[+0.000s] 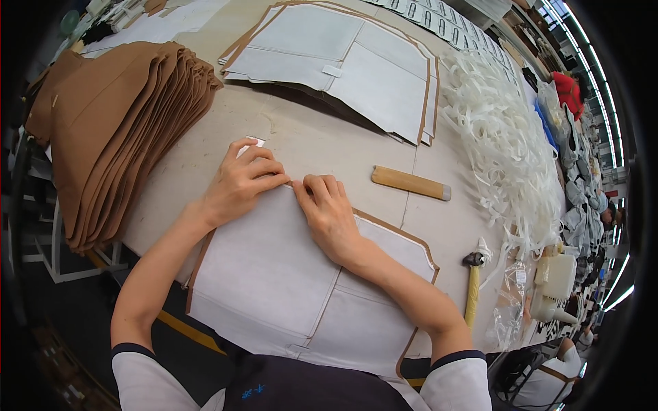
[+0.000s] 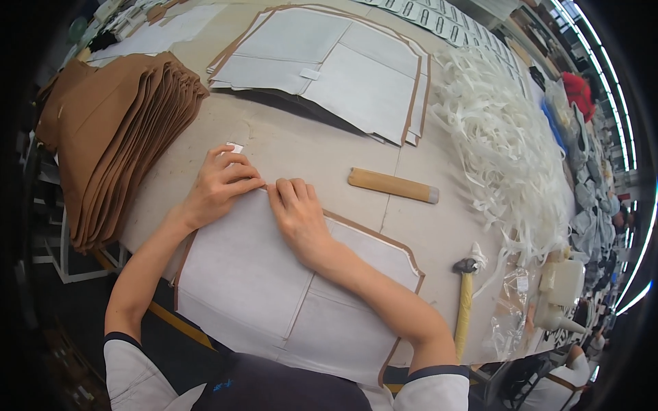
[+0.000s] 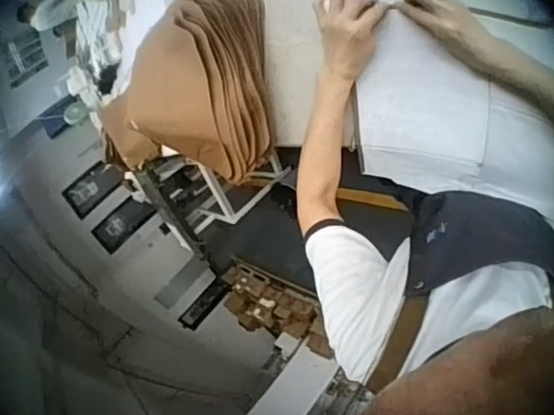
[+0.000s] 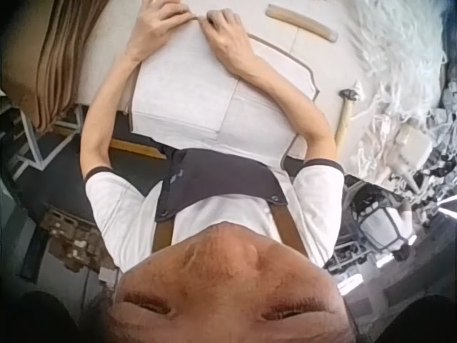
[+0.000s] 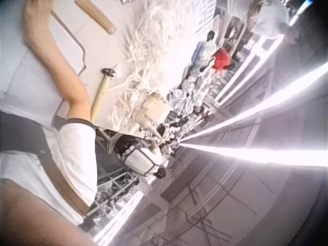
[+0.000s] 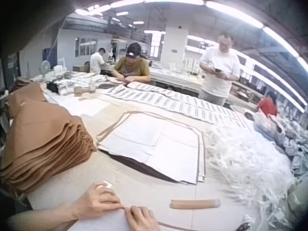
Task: Folding and hammering the edges of leather or fabric panels as part of an assembly process.
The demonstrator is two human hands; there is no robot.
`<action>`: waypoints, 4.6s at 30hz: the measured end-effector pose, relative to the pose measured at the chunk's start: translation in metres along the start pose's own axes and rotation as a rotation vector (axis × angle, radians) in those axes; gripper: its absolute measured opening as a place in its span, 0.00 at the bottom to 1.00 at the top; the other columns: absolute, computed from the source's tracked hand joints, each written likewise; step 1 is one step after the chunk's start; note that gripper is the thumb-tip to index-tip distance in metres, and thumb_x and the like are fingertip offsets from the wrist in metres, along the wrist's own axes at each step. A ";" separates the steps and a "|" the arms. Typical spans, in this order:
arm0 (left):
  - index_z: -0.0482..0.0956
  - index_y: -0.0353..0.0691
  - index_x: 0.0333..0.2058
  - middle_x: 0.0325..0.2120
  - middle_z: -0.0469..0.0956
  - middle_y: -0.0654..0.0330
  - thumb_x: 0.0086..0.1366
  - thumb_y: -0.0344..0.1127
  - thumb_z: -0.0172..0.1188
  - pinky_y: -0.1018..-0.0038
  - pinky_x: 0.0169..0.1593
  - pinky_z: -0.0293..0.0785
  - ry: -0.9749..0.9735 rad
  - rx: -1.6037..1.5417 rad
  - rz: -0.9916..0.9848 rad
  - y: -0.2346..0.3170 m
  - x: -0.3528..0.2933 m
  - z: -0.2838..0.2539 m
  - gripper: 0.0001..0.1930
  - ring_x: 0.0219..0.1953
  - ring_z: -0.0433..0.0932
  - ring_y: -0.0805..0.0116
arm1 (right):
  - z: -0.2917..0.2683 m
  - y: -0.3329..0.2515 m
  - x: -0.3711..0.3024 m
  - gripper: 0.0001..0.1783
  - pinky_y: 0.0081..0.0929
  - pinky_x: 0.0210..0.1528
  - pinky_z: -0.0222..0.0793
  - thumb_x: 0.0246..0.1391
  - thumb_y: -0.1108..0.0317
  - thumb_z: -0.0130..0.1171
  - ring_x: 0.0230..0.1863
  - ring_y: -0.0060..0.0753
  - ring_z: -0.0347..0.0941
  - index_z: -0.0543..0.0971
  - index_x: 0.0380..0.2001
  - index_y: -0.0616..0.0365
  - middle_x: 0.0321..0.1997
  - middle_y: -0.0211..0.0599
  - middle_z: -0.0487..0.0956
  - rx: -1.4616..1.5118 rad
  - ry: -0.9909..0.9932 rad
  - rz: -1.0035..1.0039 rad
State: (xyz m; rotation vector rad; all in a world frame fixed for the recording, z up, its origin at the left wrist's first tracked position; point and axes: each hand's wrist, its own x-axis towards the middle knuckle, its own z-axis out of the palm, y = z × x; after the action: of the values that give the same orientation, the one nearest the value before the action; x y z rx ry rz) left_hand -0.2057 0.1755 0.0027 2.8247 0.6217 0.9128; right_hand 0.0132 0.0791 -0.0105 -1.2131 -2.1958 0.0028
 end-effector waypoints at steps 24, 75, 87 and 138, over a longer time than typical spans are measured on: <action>0.85 0.37 0.43 0.43 0.80 0.61 0.57 0.24 0.64 0.54 0.68 0.68 -0.024 0.019 0.026 0.062 -0.005 0.010 0.14 0.53 0.78 0.62 | -0.097 -0.017 -0.116 0.25 0.44 0.51 0.73 0.43 0.80 0.62 0.49 0.48 0.76 0.81 0.50 0.72 0.50 0.47 0.77 -0.073 -0.092 0.103; 0.79 0.31 0.59 0.47 0.78 0.57 0.60 0.25 0.61 0.40 0.71 0.54 -0.067 0.293 -0.462 0.109 -0.047 -0.009 0.26 0.49 0.76 0.60 | -0.007 0.026 0.038 0.17 0.40 0.53 0.68 0.51 0.77 0.68 0.49 0.43 0.71 0.86 0.47 0.59 0.45 0.38 0.77 0.502 -0.318 -0.238; 0.80 0.31 0.59 0.51 0.76 0.57 0.55 0.22 0.59 0.41 0.73 0.52 -0.060 0.306 -0.432 0.112 -0.048 -0.005 0.29 0.52 0.74 0.58 | -0.007 0.028 0.024 0.16 0.40 0.54 0.69 0.48 0.75 0.67 0.52 0.46 0.73 0.87 0.43 0.61 0.49 0.44 0.77 0.133 -0.208 -0.536; 0.82 0.47 0.62 0.54 0.67 0.52 0.61 0.22 0.58 0.41 0.71 0.54 -0.194 0.307 -0.568 0.140 -0.025 0.009 0.29 0.58 0.67 0.54 | -0.070 0.083 0.068 0.18 0.34 0.55 0.67 0.55 0.72 0.62 0.51 0.36 0.71 0.85 0.49 0.58 0.48 0.34 0.77 0.162 -0.619 -0.566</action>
State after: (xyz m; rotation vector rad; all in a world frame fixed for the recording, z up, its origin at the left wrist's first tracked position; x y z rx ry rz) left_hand -0.1700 0.0382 0.0138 2.6687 1.5327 0.4644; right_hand 0.0866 0.1596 0.0571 -0.4969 -2.9383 0.3582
